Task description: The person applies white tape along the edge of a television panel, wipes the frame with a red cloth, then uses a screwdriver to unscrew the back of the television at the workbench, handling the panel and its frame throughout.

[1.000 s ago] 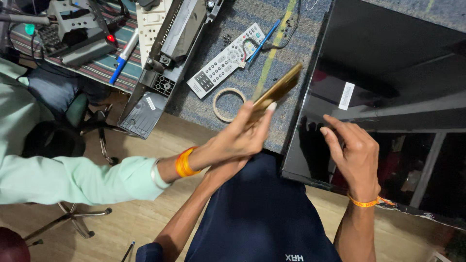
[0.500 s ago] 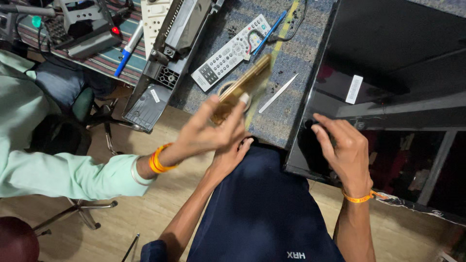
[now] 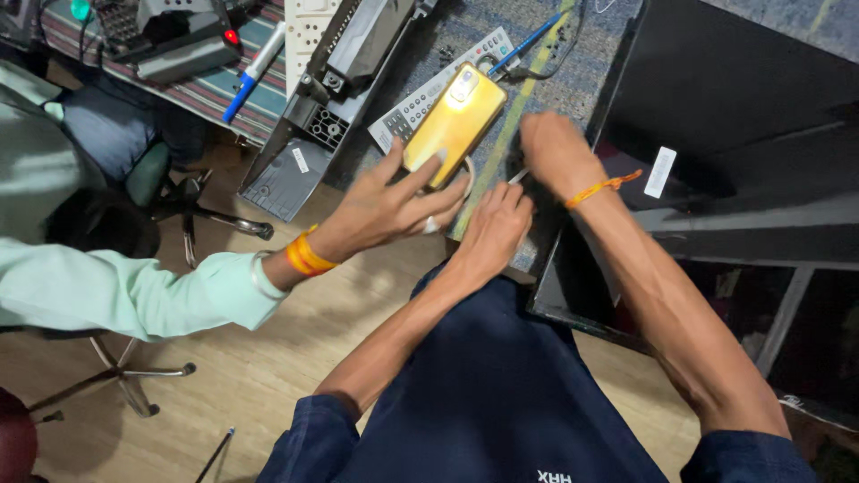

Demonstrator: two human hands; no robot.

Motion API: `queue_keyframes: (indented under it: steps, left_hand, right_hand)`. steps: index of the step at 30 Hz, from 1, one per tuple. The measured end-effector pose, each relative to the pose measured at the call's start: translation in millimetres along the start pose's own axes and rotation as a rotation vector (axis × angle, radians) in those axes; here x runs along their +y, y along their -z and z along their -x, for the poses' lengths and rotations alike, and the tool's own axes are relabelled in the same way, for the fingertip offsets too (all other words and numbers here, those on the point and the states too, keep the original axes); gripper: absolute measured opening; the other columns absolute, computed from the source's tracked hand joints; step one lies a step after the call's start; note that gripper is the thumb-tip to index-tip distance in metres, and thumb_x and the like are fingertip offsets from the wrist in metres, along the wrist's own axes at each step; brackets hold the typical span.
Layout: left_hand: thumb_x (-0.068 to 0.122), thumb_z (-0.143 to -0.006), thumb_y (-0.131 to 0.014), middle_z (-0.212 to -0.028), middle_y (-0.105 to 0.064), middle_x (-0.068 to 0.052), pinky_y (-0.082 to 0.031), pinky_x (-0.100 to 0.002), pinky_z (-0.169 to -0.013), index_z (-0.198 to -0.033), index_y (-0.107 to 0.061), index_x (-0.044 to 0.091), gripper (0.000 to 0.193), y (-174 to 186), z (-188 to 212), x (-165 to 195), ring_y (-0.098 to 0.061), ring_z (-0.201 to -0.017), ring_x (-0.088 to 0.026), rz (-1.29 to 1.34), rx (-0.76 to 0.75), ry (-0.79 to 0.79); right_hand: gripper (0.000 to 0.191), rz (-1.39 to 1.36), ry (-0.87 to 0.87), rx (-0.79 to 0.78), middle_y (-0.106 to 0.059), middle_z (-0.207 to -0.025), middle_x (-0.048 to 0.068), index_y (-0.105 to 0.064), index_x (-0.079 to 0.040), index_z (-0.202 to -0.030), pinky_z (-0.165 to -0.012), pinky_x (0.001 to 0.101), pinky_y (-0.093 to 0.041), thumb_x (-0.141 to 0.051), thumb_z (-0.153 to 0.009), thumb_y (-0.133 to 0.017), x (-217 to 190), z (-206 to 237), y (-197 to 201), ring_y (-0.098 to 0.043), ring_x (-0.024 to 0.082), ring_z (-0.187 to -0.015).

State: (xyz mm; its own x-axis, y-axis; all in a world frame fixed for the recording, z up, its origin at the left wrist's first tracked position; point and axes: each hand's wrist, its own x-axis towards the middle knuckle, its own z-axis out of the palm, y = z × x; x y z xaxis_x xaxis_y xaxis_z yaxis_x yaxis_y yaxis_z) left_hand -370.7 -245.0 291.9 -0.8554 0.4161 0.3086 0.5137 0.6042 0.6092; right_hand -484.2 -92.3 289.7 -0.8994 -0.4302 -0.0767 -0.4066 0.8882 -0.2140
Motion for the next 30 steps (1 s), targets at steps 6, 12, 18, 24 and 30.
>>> queue_keyframes:
  steps: [6, 12, 18, 24, 30]
  left_hand:
    - [0.011, -0.093, -0.070, -0.094, -0.063, -0.014, -0.051, -0.046, -0.083, -0.091, -0.065, 0.001, 0.011, 23, 42, 9, -0.062, -0.092, -0.035, 0.240, 0.080, 0.103]
    - [0.012, -0.097, -0.069, -0.096, -0.070, -0.013, -0.055, -0.037, -0.069, -0.100, -0.071, 0.001, 0.012, 34, 59, 1, -0.069, -0.080, -0.029, 0.410, 0.136, 0.364]
    - [0.011, -0.097, -0.069, -0.090, -0.070, -0.010, -0.051, -0.031, -0.063, -0.099, -0.073, 0.001, 0.011, 33, 36, -11, -0.064, -0.068, -0.017, 0.489, 0.256, 0.460]
    - [0.014, -0.105, -0.061, -0.097, -0.073, -0.012, -0.056, -0.031, -0.078, -0.106, -0.072, -0.004, 0.021, 20, 16, -25, -0.068, -0.085, -0.017, 0.973, 0.359, 0.667]
    - [0.017, -0.107, -0.045, -0.125, -0.065, -0.022, -0.052, -0.041, -0.107, -0.131, -0.051, -0.012, 0.038, -5, 3, -56, -0.066, -0.118, -0.029, 1.693, 0.335, 0.802]
  right_hand:
    - [0.031, 0.475, 0.081, 0.050, -0.065, -0.100, 0.035, -0.067, 0.016, -0.090, -0.084, 0.0440, -0.058, -0.006, -0.068, -0.065, -32, 13, -51, -0.066, 0.045, -0.097]
    - [0.017, 0.011, -0.098, 0.118, -0.063, -0.100, 0.031, -0.065, 0.008, -0.090, -0.078, 0.0486, -0.057, 0.008, -0.073, -0.063, -30, 11, -51, -0.064, 0.045, -0.096]
    - [0.015, -0.018, -0.132, 0.141, -0.063, -0.098, 0.030, -0.064, 0.008, -0.089, -0.076, 0.0506, -0.058, 0.008, -0.075, -0.065, -23, 5, -61, -0.065, 0.046, -0.091]
    - [0.016, -0.041, -0.133, 0.190, -0.067, -0.085, 0.028, -0.068, 0.005, -0.082, -0.069, 0.0492, -0.058, 0.003, -0.067, -0.072, -18, -9, -55, -0.068, 0.044, -0.078]
    - [0.011, -0.445, -0.316, -0.102, -0.074, -0.074, 0.017, -0.072, -0.002, -0.076, -0.068, 0.0389, -0.059, -0.011, -0.075, -0.079, 10, -33, 23, -0.075, 0.028, -0.068]
